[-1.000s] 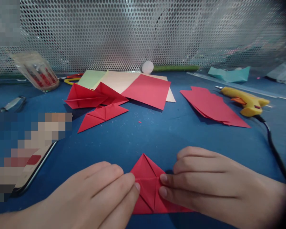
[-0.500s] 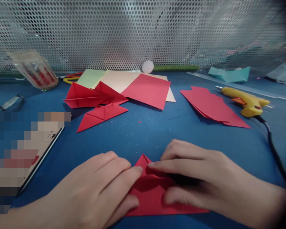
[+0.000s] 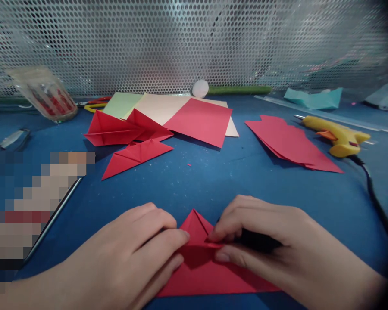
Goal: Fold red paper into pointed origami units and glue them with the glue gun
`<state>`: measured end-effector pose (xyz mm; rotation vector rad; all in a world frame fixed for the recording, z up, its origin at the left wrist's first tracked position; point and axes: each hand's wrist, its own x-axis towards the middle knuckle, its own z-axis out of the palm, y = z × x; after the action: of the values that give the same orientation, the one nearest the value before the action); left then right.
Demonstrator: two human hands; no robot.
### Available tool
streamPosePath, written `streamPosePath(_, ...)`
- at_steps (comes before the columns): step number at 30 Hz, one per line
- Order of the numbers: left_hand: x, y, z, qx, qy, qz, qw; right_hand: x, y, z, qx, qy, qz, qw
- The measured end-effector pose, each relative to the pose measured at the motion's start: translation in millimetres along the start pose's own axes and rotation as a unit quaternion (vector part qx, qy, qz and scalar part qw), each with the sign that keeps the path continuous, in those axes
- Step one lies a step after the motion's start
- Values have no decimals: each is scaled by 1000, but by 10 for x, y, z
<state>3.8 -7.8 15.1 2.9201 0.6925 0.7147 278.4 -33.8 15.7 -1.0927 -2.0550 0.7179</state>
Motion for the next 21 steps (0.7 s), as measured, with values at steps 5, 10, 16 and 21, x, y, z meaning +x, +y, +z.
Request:
streamPosePath(5, -13, -21, 10, -24, 12, 8, 1000, 59, 91, -150, -16, -90, -104, 990)
streamPosePath(10, -129, -6, 65, -1, 39, 18, 999, 39, 122, -177, -37, -136, -153, 978)
streamPosePath(16, -272, 26, 77, 105, 30, 82, 991, 3, 107, -123, -30, -128, -189, 973)
streamPosePath(21, -297, 87, 101, 132, 45, 88, 986, -79, 150, -111, -66, -113, -221, 966)
